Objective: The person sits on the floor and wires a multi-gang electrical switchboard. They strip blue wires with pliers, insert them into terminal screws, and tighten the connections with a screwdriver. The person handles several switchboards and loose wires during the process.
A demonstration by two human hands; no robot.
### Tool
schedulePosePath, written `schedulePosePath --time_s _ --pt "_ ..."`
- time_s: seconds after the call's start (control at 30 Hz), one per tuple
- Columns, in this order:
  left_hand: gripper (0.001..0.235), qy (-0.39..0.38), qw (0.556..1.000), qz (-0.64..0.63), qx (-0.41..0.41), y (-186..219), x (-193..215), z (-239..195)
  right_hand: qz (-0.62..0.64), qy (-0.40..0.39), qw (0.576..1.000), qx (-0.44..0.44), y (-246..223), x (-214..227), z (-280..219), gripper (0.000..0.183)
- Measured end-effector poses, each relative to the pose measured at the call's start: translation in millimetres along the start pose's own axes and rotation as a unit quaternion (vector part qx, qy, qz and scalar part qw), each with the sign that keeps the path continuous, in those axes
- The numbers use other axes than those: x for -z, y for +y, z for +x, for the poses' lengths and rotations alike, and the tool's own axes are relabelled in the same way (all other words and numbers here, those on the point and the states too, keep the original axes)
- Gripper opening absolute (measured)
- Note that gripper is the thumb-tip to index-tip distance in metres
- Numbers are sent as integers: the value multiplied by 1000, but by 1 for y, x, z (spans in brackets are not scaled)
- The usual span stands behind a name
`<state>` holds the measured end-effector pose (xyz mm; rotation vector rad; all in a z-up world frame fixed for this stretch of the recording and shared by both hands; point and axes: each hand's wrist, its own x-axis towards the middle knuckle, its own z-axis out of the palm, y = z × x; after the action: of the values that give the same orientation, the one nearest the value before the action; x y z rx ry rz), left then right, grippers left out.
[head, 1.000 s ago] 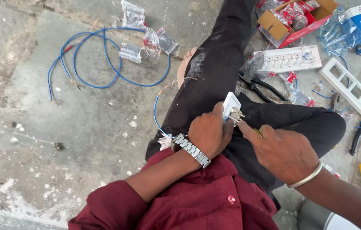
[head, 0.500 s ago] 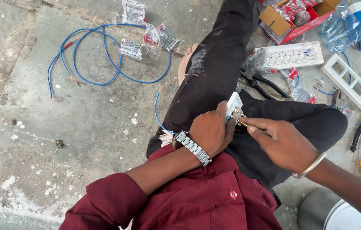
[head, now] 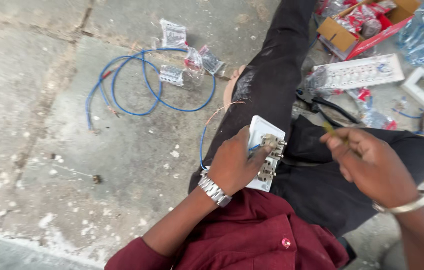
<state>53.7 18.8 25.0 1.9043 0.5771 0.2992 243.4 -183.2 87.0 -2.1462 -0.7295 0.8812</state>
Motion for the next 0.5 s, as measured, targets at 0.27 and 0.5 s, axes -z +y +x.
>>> schedulePosePath --time_s 0.27,0.5 --pt "52 17 996 84 5 8 26 -14 176 43 979 -89 50 -81 25 25" --pt "31 38 985 168 -18 5 33 11 291 85 953 -22 54 -101 41 23"
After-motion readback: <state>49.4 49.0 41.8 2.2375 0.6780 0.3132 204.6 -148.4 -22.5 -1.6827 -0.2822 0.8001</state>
